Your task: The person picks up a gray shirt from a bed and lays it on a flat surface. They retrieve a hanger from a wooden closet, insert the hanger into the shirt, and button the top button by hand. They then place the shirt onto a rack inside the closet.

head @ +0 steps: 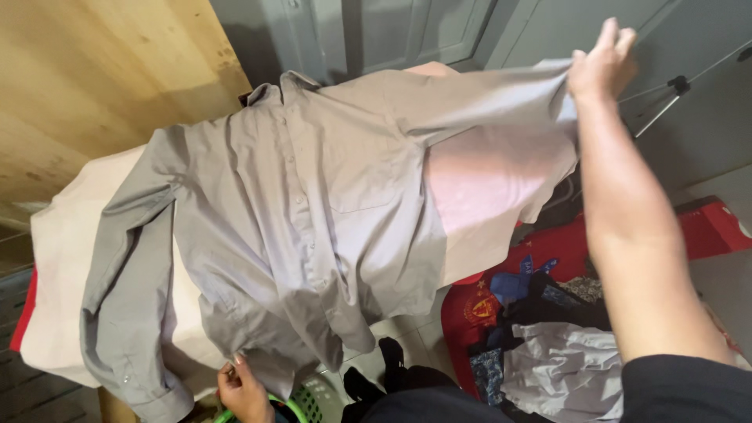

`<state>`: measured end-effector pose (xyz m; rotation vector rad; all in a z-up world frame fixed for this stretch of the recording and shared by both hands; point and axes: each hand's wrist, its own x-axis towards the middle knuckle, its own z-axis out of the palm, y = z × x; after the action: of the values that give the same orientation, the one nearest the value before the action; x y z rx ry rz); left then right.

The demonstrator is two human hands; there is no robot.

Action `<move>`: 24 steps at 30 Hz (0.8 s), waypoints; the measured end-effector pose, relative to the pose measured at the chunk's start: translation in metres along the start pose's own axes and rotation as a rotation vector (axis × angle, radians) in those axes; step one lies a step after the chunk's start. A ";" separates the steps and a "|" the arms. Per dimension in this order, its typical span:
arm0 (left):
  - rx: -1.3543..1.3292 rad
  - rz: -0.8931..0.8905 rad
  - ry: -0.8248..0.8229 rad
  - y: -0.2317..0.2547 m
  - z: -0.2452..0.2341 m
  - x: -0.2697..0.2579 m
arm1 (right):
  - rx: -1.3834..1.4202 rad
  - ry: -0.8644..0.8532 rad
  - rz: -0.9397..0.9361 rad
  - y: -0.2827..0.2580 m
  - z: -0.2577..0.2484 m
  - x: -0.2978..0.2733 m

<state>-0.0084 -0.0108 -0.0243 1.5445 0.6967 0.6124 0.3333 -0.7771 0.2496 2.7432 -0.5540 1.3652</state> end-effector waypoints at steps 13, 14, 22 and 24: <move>0.025 0.093 -0.176 0.082 0.028 -0.006 | 0.739 -0.579 0.416 -0.194 -0.167 -0.272; 0.059 0.118 -0.176 0.083 0.031 -0.006 | 0.725 -0.399 0.337 -0.200 -0.174 -0.291; 0.044 -0.344 -0.222 0.084 0.030 -0.015 | 1.018 -0.539 0.811 -0.216 -0.153 -0.417; 0.107 -0.442 -0.345 0.096 0.023 -0.013 | 0.993 -0.639 0.690 -0.201 -0.146 -0.426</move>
<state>0.0075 -0.0404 0.0697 1.4804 0.7793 -0.0234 0.0516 -0.4340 0.0346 4.1288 -1.2022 0.8975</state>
